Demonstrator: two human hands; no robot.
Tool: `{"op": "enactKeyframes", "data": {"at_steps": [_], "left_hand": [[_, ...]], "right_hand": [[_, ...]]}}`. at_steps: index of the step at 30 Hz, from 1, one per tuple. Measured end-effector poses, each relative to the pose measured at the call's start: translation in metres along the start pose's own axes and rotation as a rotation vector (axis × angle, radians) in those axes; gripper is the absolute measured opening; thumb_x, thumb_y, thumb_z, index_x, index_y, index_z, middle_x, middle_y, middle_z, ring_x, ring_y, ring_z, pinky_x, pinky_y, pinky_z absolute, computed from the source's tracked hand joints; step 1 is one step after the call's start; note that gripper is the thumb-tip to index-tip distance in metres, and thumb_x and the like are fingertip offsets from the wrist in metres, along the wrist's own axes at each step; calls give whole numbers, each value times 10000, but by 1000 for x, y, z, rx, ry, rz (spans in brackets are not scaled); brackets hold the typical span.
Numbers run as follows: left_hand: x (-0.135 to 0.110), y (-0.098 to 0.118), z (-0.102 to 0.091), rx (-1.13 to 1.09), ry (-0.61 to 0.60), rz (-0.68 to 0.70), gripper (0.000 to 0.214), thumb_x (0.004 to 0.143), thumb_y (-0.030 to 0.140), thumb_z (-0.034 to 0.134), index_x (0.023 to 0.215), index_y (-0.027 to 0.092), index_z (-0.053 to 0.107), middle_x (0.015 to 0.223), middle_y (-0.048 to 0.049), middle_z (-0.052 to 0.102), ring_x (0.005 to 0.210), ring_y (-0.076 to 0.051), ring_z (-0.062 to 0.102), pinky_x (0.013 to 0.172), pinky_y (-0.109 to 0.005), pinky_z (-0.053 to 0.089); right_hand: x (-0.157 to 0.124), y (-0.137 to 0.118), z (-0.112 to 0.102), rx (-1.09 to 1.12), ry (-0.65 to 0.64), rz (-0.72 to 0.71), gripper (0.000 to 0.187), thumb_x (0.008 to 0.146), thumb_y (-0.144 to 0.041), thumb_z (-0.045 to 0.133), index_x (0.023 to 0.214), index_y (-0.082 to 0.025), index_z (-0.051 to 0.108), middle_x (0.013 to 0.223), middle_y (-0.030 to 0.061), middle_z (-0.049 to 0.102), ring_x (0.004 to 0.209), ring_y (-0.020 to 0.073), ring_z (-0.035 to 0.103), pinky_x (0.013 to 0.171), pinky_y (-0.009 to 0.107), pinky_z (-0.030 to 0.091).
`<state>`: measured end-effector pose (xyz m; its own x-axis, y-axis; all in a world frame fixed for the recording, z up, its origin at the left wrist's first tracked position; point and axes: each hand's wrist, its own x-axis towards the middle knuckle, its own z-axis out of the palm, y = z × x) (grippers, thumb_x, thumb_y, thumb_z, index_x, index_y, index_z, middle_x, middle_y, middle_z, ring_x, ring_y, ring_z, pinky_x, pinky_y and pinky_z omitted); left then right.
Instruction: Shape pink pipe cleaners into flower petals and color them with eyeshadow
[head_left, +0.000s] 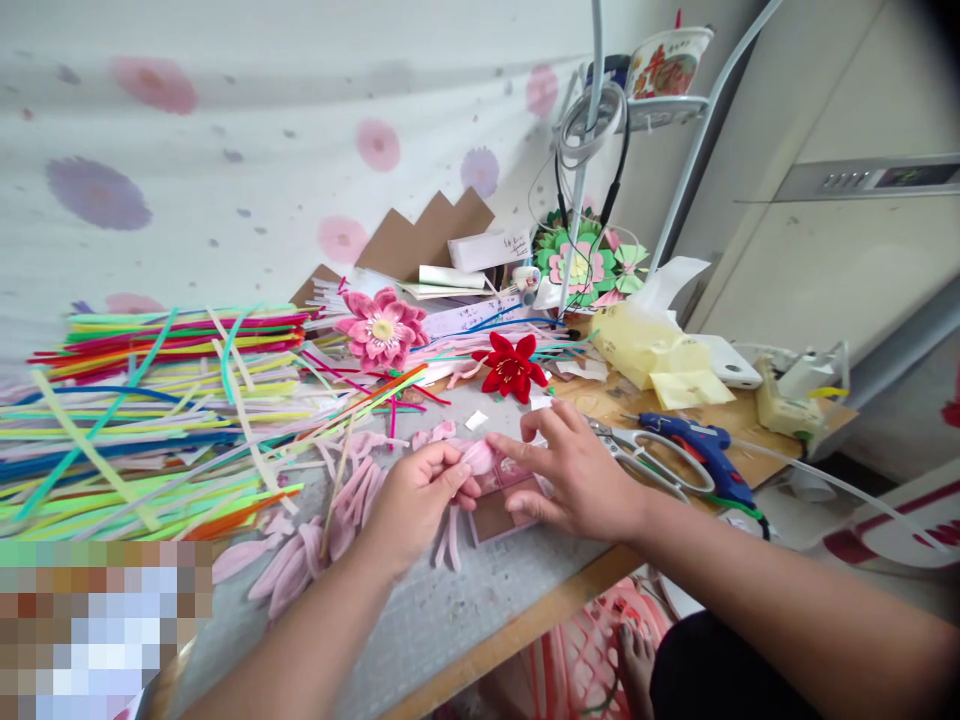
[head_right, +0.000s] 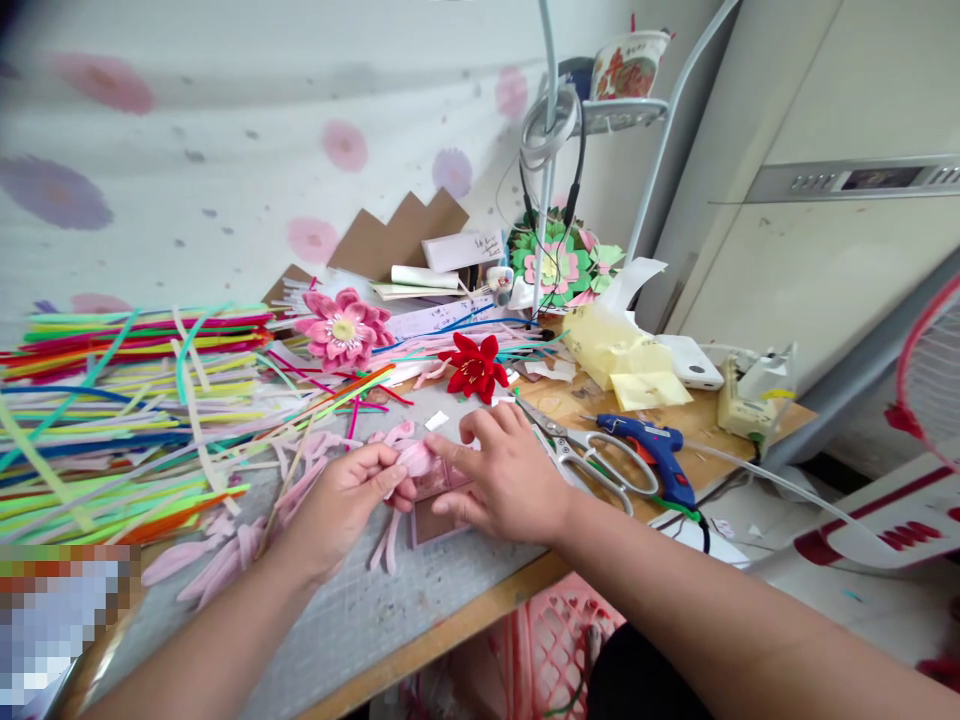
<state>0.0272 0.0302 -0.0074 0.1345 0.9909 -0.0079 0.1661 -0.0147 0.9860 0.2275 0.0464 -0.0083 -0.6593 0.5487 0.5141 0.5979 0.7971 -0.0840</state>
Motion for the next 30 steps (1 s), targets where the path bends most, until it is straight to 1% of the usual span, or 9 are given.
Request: {"op": "enactKeyframes", "data": {"at_steps": [3,8,13,16,19,22,24,26,30], "left_hand": [[0,1,0,-54,2,-30,125,770,236,580,672,158,570,603,-4,634,541,-130,596,572,-248,448],[4,-3,-3,-122,11,-66,147,758,235,585,641,156,544,583,-4,625,513,-121,579,557,-247,438],[3,-5,-3,-230,-70,-77,165,746,267,614,648,155,544,592,-5,622,529,-119,567,552,-245,450],[4,-6,-5,-257,-86,-84,176,737,281,622,640,155,548,578,4,608,515,-110,549,534,-232,444],[11,-8,-17,-123,56,-8,173,739,307,624,668,157,577,588,11,611,526,-119,560,547,-238,450],[20,-11,-36,88,379,198,172,731,324,643,809,171,648,641,23,625,563,-117,565,558,-221,433],[25,-14,-45,160,520,258,237,732,346,642,900,182,675,707,13,649,601,-123,576,582,-223,436],[28,-17,-51,152,543,266,281,747,370,620,940,176,682,764,-10,670,644,-138,598,616,-238,453],[32,-23,-51,118,462,259,304,743,364,611,955,154,666,827,-44,685,692,-161,631,661,-270,478]], "right_hand": [[-1,3,-1,6,-8,-7,653,797,-653,438,1289,-231,509,996,100,473,867,237,392,811,441,349],[-3,10,-7,18,-19,113,619,839,-607,411,1266,-177,536,1000,121,471,884,241,402,805,429,366],[-2,7,-9,7,-31,34,620,810,-623,452,1331,-286,456,999,95,470,860,234,409,803,438,368],[-2,8,-7,-17,-15,91,597,817,-603,460,1302,-257,498,998,105,483,876,245,416,815,447,372],[-4,17,-6,3,51,198,546,858,-530,450,1285,-198,520,1005,122,485,907,249,432,815,428,393],[-8,26,-7,29,117,237,506,871,-468,472,1277,-172,529,1000,126,487,920,248,447,821,419,408],[-10,29,-8,30,135,242,480,866,-434,497,1260,-163,545,993,126,490,917,248,451,821,420,414],[-13,32,-10,27,138,236,457,860,-413,517,1243,-168,561,993,124,492,919,250,450,820,421,418],[-17,33,-13,17,111,217,424,850,-405,534,1219,-200,580,1005,118,499,928,254,454,817,429,420]]}}
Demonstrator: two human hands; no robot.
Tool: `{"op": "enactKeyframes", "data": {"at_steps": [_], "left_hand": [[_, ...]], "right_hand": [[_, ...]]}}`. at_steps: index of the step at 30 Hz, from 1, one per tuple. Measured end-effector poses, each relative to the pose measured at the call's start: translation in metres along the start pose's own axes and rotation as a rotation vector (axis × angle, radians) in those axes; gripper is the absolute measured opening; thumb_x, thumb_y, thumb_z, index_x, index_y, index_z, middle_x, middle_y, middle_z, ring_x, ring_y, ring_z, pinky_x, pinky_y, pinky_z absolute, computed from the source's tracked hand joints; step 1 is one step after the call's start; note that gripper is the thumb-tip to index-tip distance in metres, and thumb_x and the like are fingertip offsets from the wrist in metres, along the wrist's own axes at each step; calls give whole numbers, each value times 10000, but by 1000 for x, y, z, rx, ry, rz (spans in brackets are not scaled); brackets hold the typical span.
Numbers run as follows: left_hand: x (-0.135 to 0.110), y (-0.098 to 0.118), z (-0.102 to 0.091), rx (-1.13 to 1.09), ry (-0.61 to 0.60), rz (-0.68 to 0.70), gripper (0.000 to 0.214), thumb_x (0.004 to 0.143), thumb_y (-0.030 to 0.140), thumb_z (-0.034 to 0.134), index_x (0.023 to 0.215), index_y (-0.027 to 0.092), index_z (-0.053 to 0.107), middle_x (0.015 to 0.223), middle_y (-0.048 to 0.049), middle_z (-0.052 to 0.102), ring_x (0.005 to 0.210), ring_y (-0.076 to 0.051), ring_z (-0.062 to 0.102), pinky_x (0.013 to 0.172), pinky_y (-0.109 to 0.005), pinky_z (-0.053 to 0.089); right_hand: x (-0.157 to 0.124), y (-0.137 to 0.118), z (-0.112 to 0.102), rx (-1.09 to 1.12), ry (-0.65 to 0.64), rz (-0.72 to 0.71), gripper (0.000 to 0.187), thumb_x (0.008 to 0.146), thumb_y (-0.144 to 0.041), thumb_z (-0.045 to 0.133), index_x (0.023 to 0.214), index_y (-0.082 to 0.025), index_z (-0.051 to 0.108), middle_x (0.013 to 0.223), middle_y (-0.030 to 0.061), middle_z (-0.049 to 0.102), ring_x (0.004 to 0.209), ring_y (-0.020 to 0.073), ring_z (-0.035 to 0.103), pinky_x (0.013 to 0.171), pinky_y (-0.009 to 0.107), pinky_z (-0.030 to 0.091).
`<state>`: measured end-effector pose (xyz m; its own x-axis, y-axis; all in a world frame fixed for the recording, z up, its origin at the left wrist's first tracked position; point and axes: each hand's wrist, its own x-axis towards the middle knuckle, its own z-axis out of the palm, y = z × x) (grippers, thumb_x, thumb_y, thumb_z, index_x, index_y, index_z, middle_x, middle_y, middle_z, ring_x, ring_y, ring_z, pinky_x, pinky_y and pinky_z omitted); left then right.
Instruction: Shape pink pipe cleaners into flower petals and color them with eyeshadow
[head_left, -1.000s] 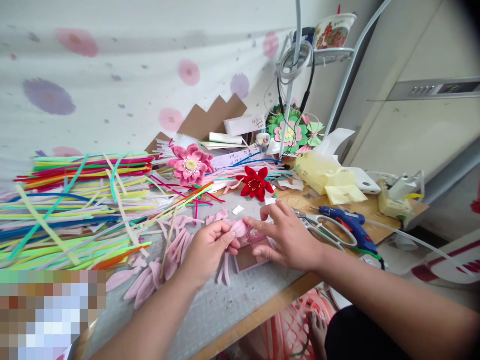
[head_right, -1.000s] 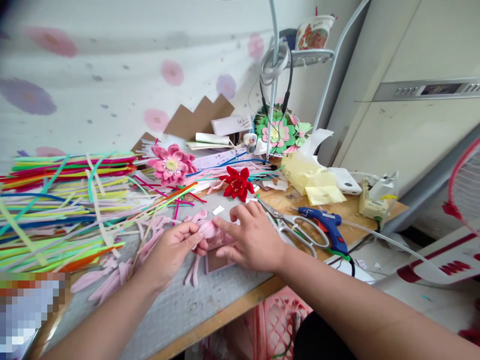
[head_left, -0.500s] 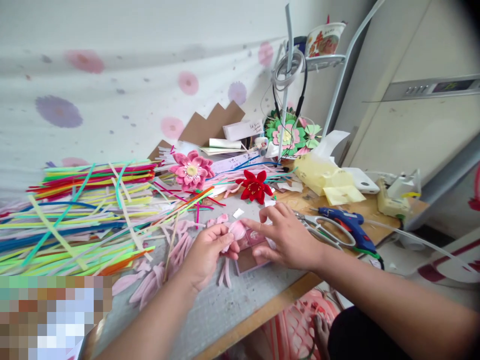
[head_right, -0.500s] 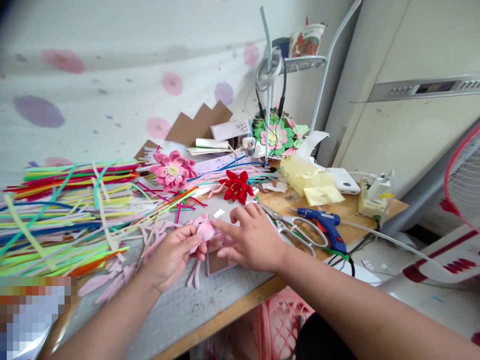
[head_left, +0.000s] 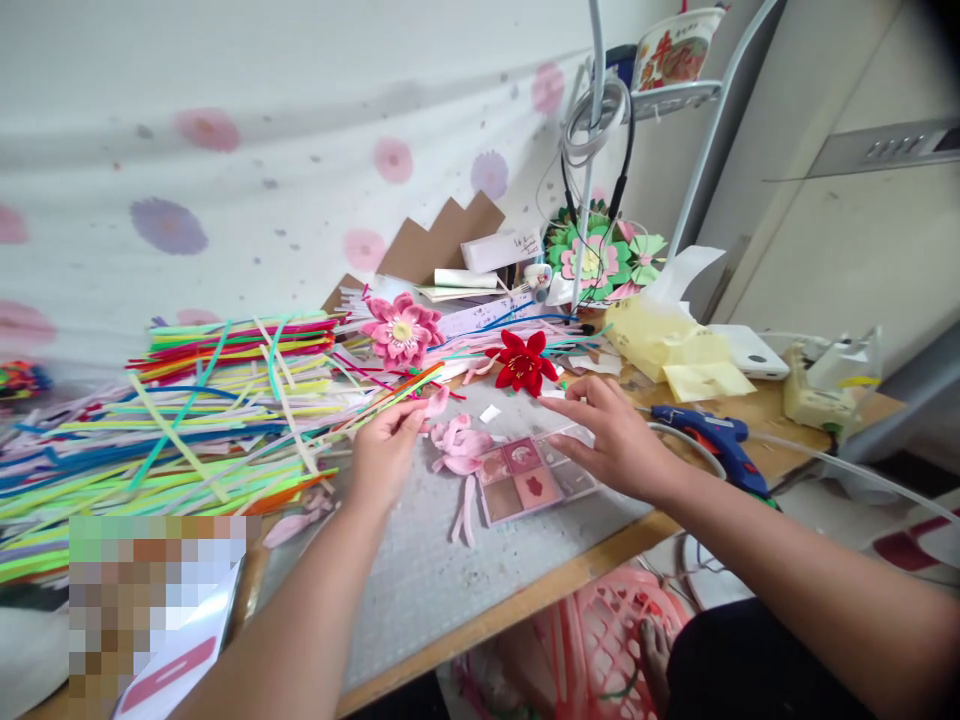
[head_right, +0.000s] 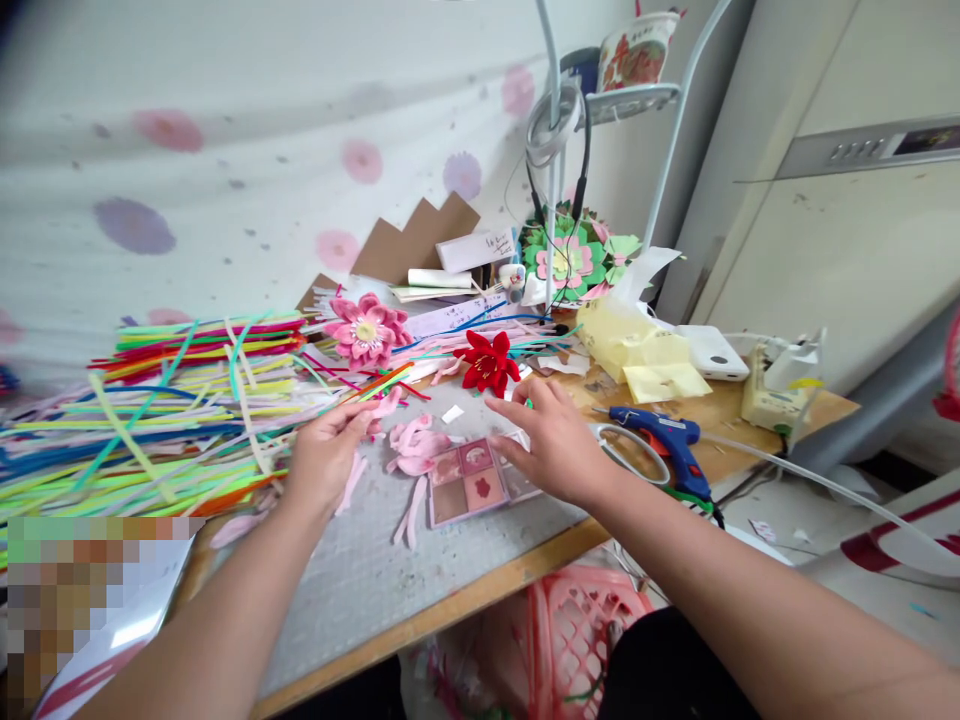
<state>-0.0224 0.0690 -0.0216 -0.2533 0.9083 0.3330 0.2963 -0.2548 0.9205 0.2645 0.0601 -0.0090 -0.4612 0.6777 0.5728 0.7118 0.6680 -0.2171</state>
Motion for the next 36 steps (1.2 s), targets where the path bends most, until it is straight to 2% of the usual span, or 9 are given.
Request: {"op": "enactKeyframes", "data": {"at_steps": [5,10,16,20,23,26,29,33,36], "left_hand": [[-1,-4,6,87,-87,37,241,689,302,649,887,171,612,751,-9,654,666,-149,616,634,-259,478],[-9,-5,14,241,-107,65,107,690,272,634,729,192,574,620,29,587,570,-129,558,543,-229,420],[-9,3,14,369,-216,59,107,705,262,599,782,214,657,745,-2,683,680,-166,613,643,-268,447],[4,13,-15,436,-83,36,184,757,284,512,862,192,631,815,-28,667,738,-174,603,678,-275,446],[6,26,-45,501,-30,2,178,733,308,541,846,192,615,755,-8,642,685,-168,585,626,-259,432],[-7,38,-67,650,-165,-47,110,691,305,582,701,205,626,644,21,625,612,-163,566,582,-256,396],[-25,43,-81,856,-297,-64,120,724,289,529,673,221,614,636,31,627,616,-167,575,569,-258,374],[-42,39,-100,1000,-280,-37,127,743,291,509,705,233,616,691,11,631,667,-183,591,616,-272,395],[-51,33,-110,1025,-358,-10,159,720,287,551,822,243,665,857,-29,655,798,-213,599,723,-298,413]], "right_hand": [[-2,0,-3,4,-61,-9,392,842,-401,548,1192,-231,599,993,104,519,913,246,469,814,428,419],[-1,0,-2,15,-88,-15,375,838,-394,558,1179,-247,609,1020,100,534,931,249,471,818,425,420],[2,6,3,46,-67,-32,376,823,-387,580,1169,-246,616,1024,102,532,934,247,475,824,421,423],[3,12,4,53,-36,-40,366,829,-387,570,1155,-230,625,1012,109,535,933,249,481,825,421,425],[2,18,4,58,-12,-55,368,841,-395,550,1164,-233,619,1011,106,531,930,246,486,823,421,427],[1,23,7,66,-21,-70,368,848,-410,536,1165,-242,618,1007,100,532,924,244,492,811,417,432],[1,23,9,76,-49,-102,353,851,-409,531,1150,-249,629,998,96,543,919,241,498,803,408,436],[0,19,11,84,-102,-144,337,848,-403,535,1140,-269,636,998,91,557,897,234,510,789,399,442],[0,17,13,78,-114,-148,337,843,-399,544,1144,-278,633,1005,89,562,897,235,520,796,405,441]]}}
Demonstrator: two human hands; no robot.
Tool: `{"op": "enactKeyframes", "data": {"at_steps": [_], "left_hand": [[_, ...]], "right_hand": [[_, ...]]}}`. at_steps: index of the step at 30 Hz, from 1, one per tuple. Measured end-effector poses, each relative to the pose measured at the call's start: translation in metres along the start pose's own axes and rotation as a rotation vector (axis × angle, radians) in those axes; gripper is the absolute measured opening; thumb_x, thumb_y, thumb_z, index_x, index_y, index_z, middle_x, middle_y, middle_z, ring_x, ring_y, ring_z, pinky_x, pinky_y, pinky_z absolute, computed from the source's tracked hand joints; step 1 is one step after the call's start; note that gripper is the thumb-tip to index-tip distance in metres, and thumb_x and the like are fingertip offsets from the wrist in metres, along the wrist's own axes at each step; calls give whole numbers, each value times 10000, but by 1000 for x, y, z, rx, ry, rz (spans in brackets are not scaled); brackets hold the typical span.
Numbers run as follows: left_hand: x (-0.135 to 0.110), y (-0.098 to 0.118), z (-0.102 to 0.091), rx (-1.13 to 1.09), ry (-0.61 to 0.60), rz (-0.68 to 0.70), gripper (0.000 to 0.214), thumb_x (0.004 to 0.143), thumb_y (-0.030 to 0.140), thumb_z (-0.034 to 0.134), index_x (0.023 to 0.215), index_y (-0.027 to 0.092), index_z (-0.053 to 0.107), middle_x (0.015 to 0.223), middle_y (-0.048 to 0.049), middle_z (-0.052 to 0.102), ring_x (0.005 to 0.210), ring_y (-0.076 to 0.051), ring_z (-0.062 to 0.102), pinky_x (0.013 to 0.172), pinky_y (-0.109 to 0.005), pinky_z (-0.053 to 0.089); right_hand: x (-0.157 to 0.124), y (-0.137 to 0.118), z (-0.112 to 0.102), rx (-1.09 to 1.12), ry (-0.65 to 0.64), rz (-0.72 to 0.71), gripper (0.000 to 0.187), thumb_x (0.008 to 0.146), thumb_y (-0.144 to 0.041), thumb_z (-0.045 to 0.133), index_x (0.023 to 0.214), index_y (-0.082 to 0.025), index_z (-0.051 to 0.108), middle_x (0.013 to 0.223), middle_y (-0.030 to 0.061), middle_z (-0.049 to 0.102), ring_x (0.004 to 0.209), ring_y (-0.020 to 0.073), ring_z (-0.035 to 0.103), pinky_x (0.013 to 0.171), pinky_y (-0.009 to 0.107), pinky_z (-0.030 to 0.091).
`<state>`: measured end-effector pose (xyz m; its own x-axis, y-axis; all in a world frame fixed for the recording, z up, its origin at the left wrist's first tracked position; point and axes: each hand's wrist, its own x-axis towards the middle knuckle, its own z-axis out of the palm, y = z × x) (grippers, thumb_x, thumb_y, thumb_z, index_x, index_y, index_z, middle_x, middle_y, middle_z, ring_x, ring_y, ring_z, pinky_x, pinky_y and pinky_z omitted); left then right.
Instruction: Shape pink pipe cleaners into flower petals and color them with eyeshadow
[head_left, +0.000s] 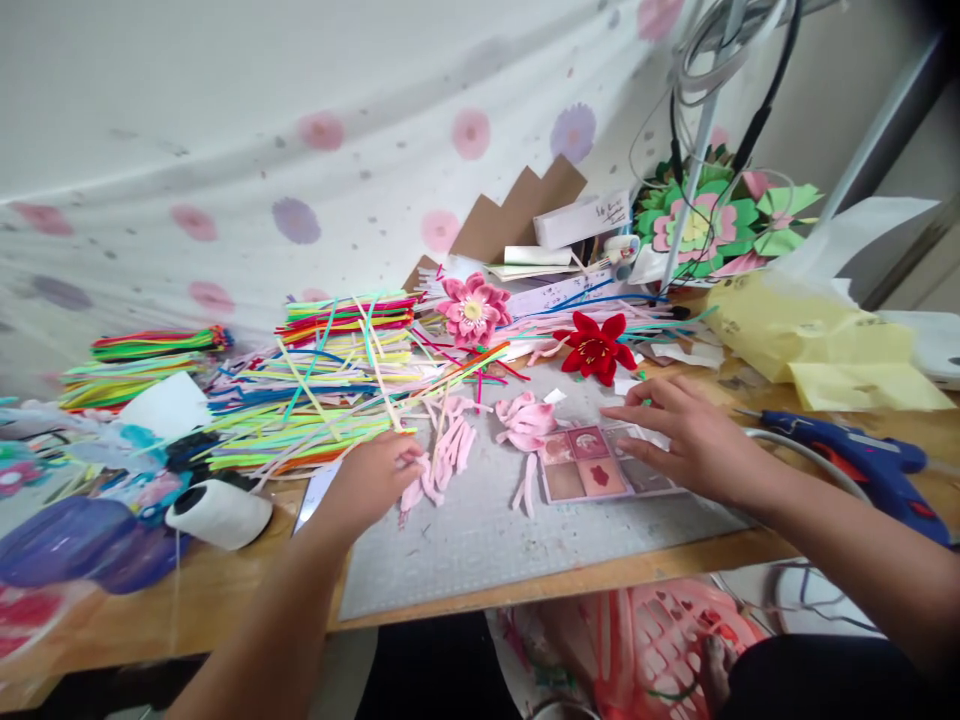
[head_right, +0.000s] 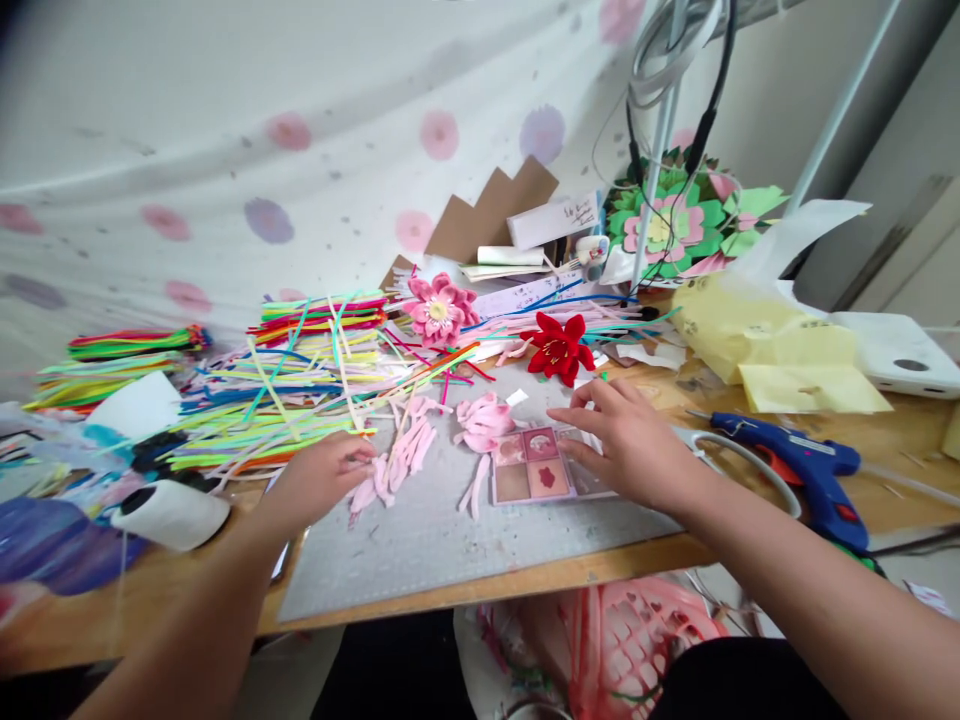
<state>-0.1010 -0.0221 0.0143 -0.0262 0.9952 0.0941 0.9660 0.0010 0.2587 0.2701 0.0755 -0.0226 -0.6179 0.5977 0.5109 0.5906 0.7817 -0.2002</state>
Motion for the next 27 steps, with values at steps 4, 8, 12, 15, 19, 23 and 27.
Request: {"op": "enactKeyframes", "data": {"at_steps": [4,8,12,15,19,23,27], "left_hand": [[-10,-1,8,-23,-49,44,222,711,241,564,901,247,679,939,-49,648,878,-227,580,789,-315,400],[-17,-2,8,-62,-34,34,143,744,208,501,704,220,638,761,-31,619,755,-203,567,678,-290,401],[-21,-3,5,-41,9,7,124,738,189,492,747,221,611,821,-38,619,785,-210,564,682,-296,397],[-23,1,9,22,29,-7,124,737,174,492,793,225,590,865,-46,627,843,-224,566,727,-313,395],[-25,2,14,29,28,-54,145,726,171,510,842,221,581,824,-49,636,813,-230,583,692,-317,407],[-25,-5,9,-101,117,-136,304,776,279,512,1068,224,573,877,-41,650,820,-214,604,727,-317,437],[-18,-5,-1,-219,87,-66,295,772,356,547,1033,257,644,947,-31,667,855,-208,612,773,-306,444]], "right_hand": [[2,-2,2,-16,-23,-1,338,847,-408,535,1143,-279,634,1007,92,565,898,238,526,793,408,440],[5,-6,3,-44,-63,-22,350,851,-419,525,1154,-279,628,1017,94,562,899,239,521,802,412,432],[4,-7,4,-64,-88,-41,360,847,-408,533,1176,-287,613,1013,91,564,887,235,516,794,405,432],[3,-5,3,-63,-84,-47,353,848,-402,533,1167,-280,620,1011,97,570,881,234,520,785,405,433],[1,-5,1,-43,-120,-47,359,847,-428,525,1165,-293,621,1018,100,572,897,241,524,780,409,434],[-1,-8,-2,0,-222,-68,364,841,-458,526,1181,-351,599,1035,82,553,934,240,503,824,426,420],[-1,-11,-1,8,-253,-59,358,830,-482,531,1163,-375,608,1044,79,541,941,245,482,840,445,405]]}}
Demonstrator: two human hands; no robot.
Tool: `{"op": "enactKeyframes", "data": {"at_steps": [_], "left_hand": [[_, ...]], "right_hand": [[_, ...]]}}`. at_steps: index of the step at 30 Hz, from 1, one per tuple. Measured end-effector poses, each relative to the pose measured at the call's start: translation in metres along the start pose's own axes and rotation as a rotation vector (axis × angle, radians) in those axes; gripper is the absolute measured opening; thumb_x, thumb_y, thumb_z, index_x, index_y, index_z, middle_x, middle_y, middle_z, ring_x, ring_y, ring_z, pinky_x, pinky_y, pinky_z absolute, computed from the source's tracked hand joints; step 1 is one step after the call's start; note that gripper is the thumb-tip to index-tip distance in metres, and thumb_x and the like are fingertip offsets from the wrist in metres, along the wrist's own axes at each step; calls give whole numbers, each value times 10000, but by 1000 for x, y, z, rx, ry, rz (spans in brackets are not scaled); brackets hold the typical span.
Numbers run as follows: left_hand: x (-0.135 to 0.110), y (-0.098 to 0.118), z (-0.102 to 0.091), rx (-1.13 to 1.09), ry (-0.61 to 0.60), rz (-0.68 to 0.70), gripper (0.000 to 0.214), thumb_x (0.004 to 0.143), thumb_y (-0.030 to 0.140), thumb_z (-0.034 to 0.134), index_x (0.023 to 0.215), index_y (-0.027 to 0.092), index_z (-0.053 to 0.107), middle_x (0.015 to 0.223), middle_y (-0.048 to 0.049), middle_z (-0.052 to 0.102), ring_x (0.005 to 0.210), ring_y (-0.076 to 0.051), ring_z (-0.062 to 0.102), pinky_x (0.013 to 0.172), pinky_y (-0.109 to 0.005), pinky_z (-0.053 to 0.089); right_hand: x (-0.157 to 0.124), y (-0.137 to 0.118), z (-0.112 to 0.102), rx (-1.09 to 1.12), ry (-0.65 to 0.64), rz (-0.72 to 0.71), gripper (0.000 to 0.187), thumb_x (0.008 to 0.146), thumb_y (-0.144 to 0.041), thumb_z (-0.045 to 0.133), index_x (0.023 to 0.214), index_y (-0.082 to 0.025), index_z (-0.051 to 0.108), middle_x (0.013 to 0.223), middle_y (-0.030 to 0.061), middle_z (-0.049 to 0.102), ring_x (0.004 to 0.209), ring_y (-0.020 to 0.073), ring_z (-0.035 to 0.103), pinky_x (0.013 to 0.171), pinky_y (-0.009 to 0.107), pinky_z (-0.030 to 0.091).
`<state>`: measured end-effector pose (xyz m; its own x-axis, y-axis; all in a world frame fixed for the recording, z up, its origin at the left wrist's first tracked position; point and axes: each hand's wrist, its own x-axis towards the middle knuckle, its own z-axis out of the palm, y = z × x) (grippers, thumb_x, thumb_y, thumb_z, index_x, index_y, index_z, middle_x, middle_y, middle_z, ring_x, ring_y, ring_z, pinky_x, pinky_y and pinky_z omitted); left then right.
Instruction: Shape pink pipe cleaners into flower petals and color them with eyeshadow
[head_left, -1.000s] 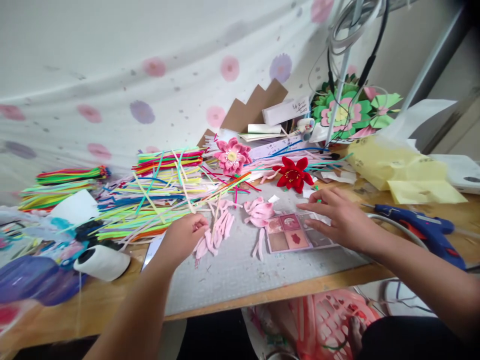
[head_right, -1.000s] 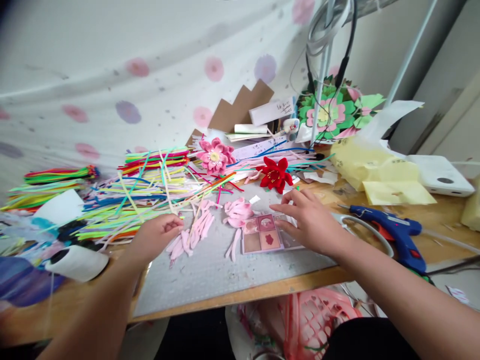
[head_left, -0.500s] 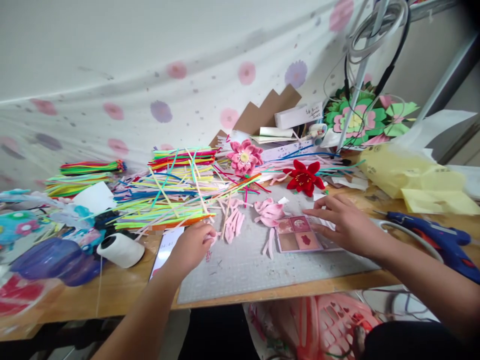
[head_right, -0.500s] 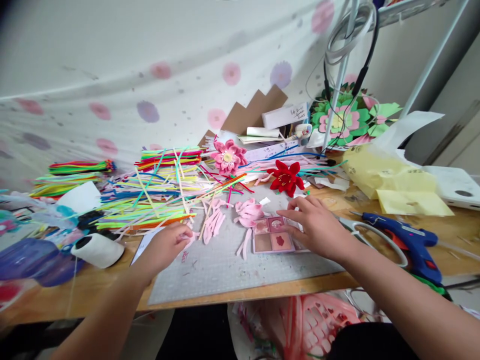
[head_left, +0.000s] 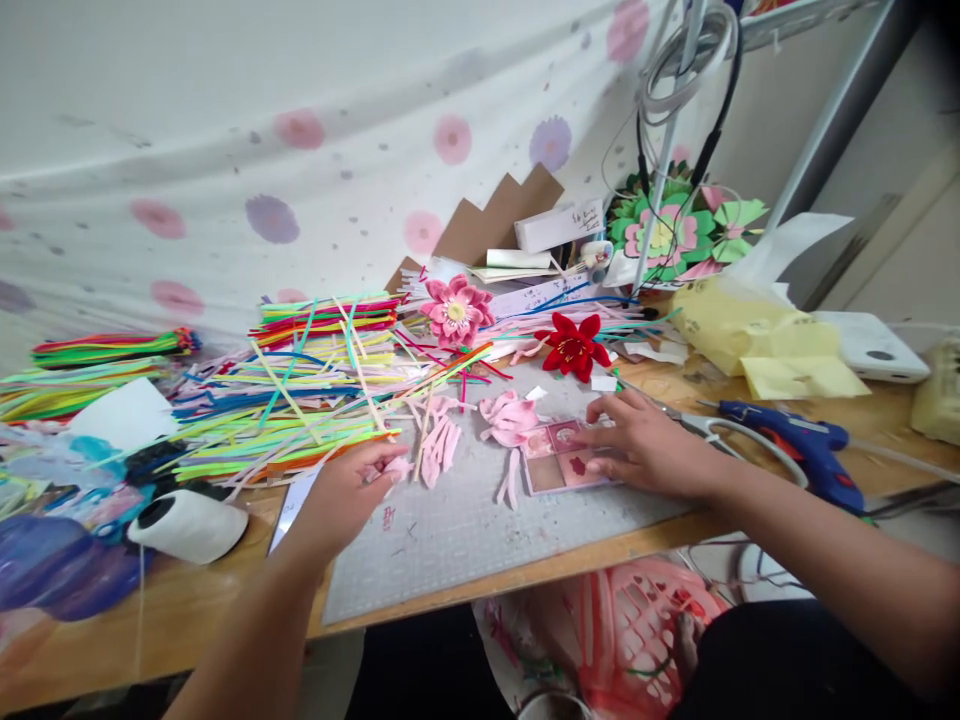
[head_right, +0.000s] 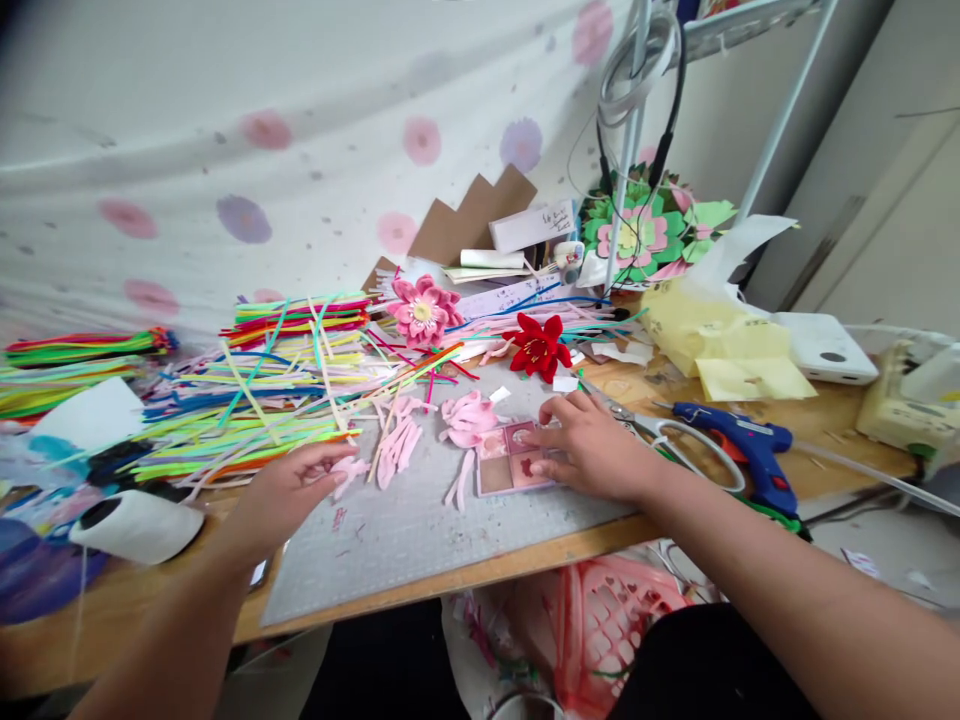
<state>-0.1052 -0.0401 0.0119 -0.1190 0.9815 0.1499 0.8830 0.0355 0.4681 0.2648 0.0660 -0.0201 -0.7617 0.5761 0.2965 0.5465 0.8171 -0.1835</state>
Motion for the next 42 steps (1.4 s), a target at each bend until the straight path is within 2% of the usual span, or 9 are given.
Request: {"op": "enactKeyframes", "data": {"at_steps": [3,7,12,18,21,26,29,37,42], "left_hand": [[4,7,-3,-36,44,91,176,755,355,570,809,256,704,923,-29,647,901,-211,596,828,-307,432],[1,17,-6,-112,160,136,154,726,355,608,774,268,726,847,-27,596,820,-199,583,761,-307,453],[-6,29,-2,-381,88,-13,168,708,364,656,806,245,720,725,-30,681,663,-194,613,592,-283,469],[-9,47,17,-616,24,10,181,678,318,689,810,194,686,715,-41,688,660,-194,638,590,-282,481],[-8,54,29,-662,121,12,99,740,290,631,758,193,631,644,-3,629,620,-154,595,610,-266,458],[-3,71,40,-767,197,24,131,705,178,648,805,207,568,679,35,571,616,-108,515,560,-211,389],[6,81,43,-876,105,-25,176,671,177,672,834,193,607,702,23,596,625,-110,523,558,-210,391],[26,112,60,-1307,-373,-130,99,694,209,669,749,164,599,760,-25,637,693,-153,601,667,-302,499],[32,127,72,-1295,-468,-206,117,759,255,626,787,179,542,630,23,574,481,-106,529,475,-264,488]], "right_hand": [[4,-3,3,-8,-18,1,343,831,-485,528,1141,-376,624,1042,85,543,942,252,473,835,450,398],[12,-7,6,-32,-56,2,304,831,-461,536,1109,-390,639,1063,81,543,958,260,464,827,458,388],[15,-10,3,-66,-33,-12,271,827,-472,537,1040,-377,674,1060,77,555,953,263,465,829,463,375],[16,-10,5,-104,-20,-8,294,820,-494,534,1029,-351,683,1037,83,562,943,267,466,813,457,383],[17,-13,6,-88,63,-2,347,808,-498,549,1071,-308,670,1024,92,556,927,265,467,814,452,392],[14,-31,-7,99,355,-104,422,863,-403,512,1245,-224,541,1041,99,507,921,225,470,824,399,402],[12,-44,-16,217,410,-191,465,878,-390,491,1320,-251,447,1044,86,474,953,221,470,829,396,403],[9,-47,-21,266,385,-214,490,891,-458,433,1330,-241,446,1084,97,449,1001,229,456,860,399,402],[10,-36,-18,99,353,-183,538,876,-526,414,1340,-255,442,1140,109,426,1010,247,425,883,442,376]]}}
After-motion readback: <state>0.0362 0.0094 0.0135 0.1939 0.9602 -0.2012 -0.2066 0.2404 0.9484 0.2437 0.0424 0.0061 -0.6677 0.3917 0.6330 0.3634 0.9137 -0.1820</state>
